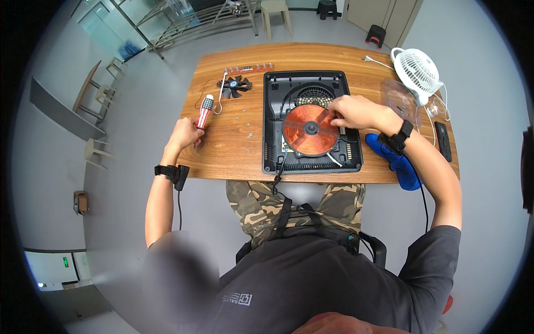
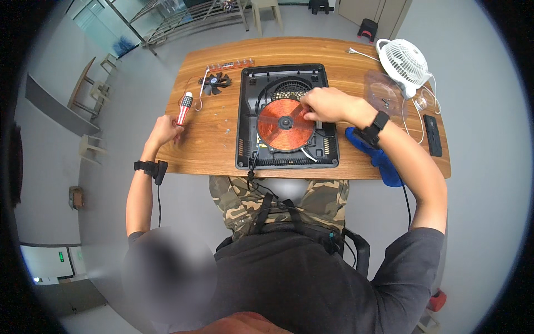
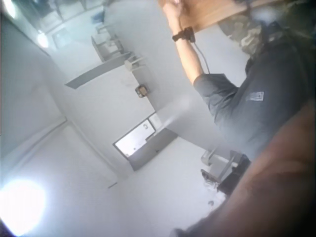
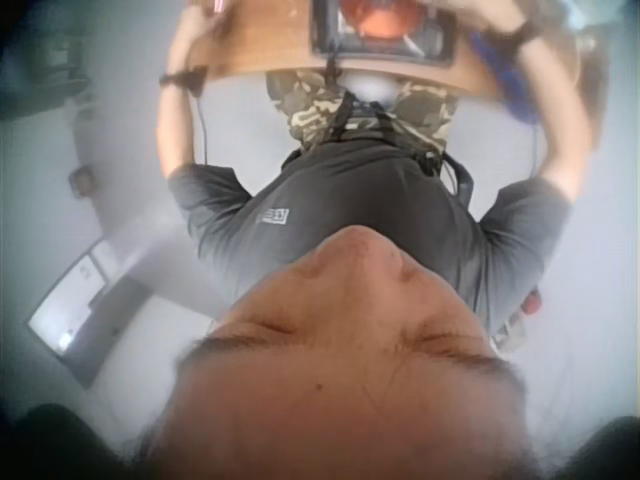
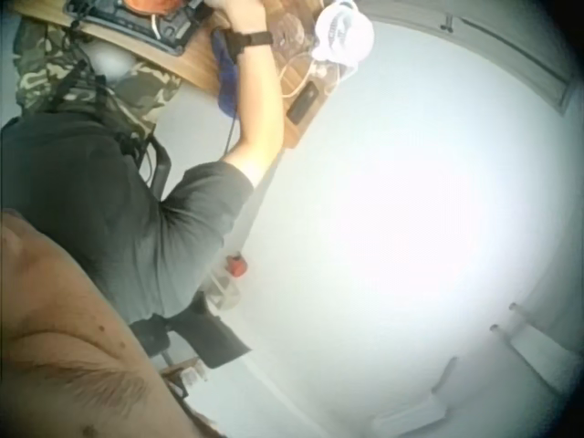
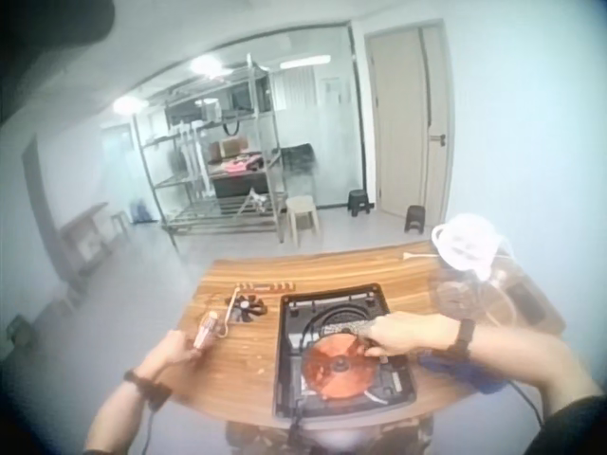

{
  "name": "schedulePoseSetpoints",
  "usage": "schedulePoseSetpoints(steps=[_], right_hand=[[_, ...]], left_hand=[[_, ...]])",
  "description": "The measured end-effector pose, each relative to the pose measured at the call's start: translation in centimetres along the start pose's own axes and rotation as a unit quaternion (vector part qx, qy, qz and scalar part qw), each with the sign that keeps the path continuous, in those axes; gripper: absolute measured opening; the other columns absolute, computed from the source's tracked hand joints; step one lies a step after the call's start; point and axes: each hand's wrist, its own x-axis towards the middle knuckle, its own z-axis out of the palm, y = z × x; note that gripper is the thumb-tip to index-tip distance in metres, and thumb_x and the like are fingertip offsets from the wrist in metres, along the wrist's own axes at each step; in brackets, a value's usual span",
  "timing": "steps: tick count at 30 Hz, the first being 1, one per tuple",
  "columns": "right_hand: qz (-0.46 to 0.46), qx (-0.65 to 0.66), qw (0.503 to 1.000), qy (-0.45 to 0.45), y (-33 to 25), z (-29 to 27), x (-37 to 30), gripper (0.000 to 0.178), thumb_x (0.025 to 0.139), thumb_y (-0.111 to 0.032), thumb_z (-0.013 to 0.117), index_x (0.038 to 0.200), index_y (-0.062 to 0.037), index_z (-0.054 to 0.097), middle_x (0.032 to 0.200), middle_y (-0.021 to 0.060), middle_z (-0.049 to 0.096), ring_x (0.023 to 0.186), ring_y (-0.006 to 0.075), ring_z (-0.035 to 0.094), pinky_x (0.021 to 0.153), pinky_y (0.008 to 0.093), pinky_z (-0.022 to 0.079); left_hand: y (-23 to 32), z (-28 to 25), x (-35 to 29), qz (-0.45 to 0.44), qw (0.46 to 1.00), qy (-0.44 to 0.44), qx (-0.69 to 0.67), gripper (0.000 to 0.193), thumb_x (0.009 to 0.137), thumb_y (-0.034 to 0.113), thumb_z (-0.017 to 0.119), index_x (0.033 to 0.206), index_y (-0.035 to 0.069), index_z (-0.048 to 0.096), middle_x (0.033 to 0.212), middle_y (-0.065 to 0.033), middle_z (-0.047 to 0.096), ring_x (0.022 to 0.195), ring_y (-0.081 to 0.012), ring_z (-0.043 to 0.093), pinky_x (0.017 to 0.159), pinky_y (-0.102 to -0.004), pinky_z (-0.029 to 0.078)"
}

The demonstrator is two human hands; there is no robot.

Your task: The person uses a screwdriver to tighten screws on a black electronic device with a copper-colored circular component. They then place a small black fan onto the device and secure it with screws.

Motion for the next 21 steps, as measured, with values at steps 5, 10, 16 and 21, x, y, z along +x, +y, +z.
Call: schedulePoseSetpoints(steps=[5,10,16,21], right_hand=[[0.054,-0.02,0.998,-0.029,1.1,1.6,-1.3,0.024,0.091,-0.026,0.075,0.093,-0.0037,0.067,0.096,0.017,0.073,0.094,0.0385,0.07,0.079,0.0494,0.056],[0.063,-0.043,0.997,-0.018,2.3,3.6,-2.0,0.026,0.092,-0.029,0.074,0.091,-0.0036,0.066,0.091,0.0166,0.071,0.094,0.0396,0.069,0.079,0.0514,0.055],[0.075,-0.023,0.997,-0.023,2.5,4.4,-2.6,0.027,0.091,-0.028,0.073,0.09,-0.0029,0.064,0.097,0.0183,0.071,0.093,0.0414,0.068,0.081,0.052,0.054],[0.045,-0.016,0.999,0.026,3.4,5.9,-2.9,0.023,0.09,-0.024,0.071,0.09,-0.0026,0.063,0.095,0.0182,0.069,0.092,0.042,0.067,0.08,0.0529,0.053]], left_hand=[[-0.8,1.5,1.0,-0.068,0.997,-0.027,-0.034,0.013,0.087,0.002,0.073,0.095,-0.008,0.07,0.071,-0.0127,0.074,0.06,-0.0169,0.073,0.056,-0.0301,0.061],[-0.7,2.8,2.1,-0.094,0.994,-0.044,-0.036,0.012,0.089,0.001,0.074,0.094,-0.009,0.07,0.071,-0.0131,0.073,0.061,-0.0169,0.074,0.055,-0.0301,0.061],[-0.5,2.9,1.9,-0.114,0.992,-0.044,-0.039,0.012,0.089,0.002,0.075,0.091,-0.008,0.07,0.072,-0.0143,0.074,0.062,-0.0184,0.075,0.056,-0.0311,0.061],[-1.3,2.9,1.3,-0.138,0.989,-0.036,-0.033,0.012,0.09,0.003,0.074,0.089,-0.009,0.07,0.072,-0.0154,0.075,0.062,-0.0195,0.075,0.056,-0.0319,0.062]])
